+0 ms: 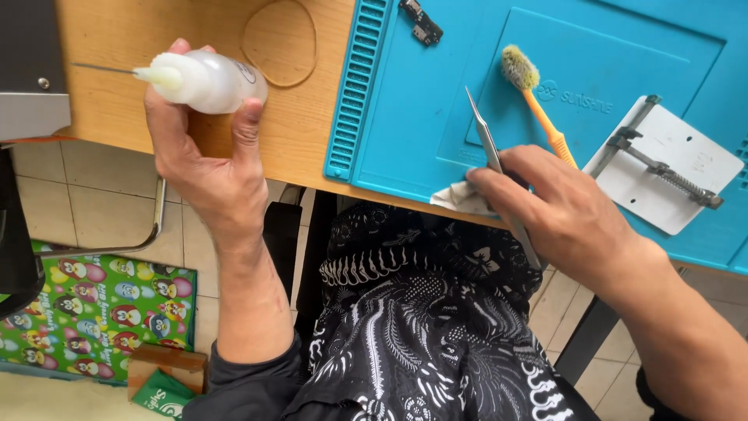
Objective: The person cleans a small electronic component using a toothbrush, tweezers, and a cleaning solution. They scrub the component, wipe it with a cloth, and apply liquid from a bottle to the cloth before wiping the component again.
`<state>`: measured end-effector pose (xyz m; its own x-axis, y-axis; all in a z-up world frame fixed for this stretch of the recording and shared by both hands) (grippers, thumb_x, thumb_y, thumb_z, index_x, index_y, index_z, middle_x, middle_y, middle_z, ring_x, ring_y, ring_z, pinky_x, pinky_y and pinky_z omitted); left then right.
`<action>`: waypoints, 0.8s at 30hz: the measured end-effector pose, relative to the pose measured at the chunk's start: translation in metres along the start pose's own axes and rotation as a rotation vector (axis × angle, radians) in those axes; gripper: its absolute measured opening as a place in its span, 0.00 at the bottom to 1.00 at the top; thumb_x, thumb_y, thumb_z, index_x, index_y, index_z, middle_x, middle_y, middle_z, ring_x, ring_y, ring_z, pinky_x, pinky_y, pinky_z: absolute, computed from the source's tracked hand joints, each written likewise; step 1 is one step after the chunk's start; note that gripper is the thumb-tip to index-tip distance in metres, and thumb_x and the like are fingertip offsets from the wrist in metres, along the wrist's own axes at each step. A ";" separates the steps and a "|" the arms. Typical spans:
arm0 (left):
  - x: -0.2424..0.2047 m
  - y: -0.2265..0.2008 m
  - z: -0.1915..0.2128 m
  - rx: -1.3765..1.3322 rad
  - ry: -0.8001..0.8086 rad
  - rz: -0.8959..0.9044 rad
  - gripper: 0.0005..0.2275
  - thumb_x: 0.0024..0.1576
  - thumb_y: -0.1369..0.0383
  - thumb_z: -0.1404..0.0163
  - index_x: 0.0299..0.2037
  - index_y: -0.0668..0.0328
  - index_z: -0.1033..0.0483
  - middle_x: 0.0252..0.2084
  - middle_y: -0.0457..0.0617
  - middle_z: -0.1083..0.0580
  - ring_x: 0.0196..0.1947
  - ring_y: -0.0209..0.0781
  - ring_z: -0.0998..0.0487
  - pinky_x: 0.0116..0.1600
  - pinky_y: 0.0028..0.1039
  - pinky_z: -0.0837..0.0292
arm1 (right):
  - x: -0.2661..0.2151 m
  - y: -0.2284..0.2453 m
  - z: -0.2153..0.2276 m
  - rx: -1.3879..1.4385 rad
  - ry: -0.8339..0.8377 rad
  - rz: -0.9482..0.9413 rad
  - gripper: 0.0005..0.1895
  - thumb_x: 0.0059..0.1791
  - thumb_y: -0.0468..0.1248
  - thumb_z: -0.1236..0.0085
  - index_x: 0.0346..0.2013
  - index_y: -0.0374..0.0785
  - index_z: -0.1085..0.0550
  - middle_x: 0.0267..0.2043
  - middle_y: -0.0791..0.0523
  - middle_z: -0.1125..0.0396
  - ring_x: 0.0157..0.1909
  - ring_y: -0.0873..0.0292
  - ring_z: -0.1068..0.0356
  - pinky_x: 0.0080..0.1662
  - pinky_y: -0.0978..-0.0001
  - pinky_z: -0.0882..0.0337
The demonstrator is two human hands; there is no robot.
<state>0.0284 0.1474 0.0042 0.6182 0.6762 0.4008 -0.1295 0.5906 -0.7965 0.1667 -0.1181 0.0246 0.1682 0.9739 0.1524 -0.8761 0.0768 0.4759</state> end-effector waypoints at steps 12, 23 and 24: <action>-0.002 0.001 -0.003 0.062 -0.040 -0.014 0.23 0.69 0.61 0.43 0.65 0.65 0.38 0.67 0.59 0.32 0.68 0.57 0.27 0.72 0.40 0.26 | 0.018 -0.001 -0.011 -0.417 -0.163 0.107 0.09 0.61 0.27 0.53 0.36 0.34 0.31 0.28 0.57 0.50 0.27 0.59 0.49 0.30 0.67 0.42; -0.046 -0.060 0.003 0.110 -0.393 -0.026 0.24 0.68 0.64 0.50 0.72 0.60 0.42 0.62 0.55 0.33 0.62 0.49 0.30 0.67 0.38 0.32 | 0.003 -0.015 0.004 0.084 -0.430 -0.187 0.08 0.58 0.35 0.39 0.38 0.33 0.24 0.30 0.53 0.35 0.27 0.56 0.39 0.32 0.65 0.36; -0.046 -0.077 -0.027 -0.008 -0.055 -0.033 0.23 0.65 0.63 0.47 0.68 0.62 0.39 0.62 0.55 0.33 0.64 0.51 0.29 0.70 0.39 0.32 | 0.005 -0.015 0.006 0.209 -0.421 -0.240 0.07 0.56 0.35 0.38 0.37 0.34 0.24 0.29 0.54 0.34 0.28 0.57 0.38 0.34 0.67 0.36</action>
<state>0.0304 0.0591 0.0345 0.5783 0.6797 0.4511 -0.1033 0.6095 -0.7860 0.1832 -0.1158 0.0233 0.5576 0.7606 0.3326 -0.6891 0.2006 0.6964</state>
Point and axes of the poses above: each hand's wrist, its own x-axis towards the middle knuckle, its own z-axis out of the back of the hand, y = z × x, the point moved 6 cm from there along x, towards the middle knuckle
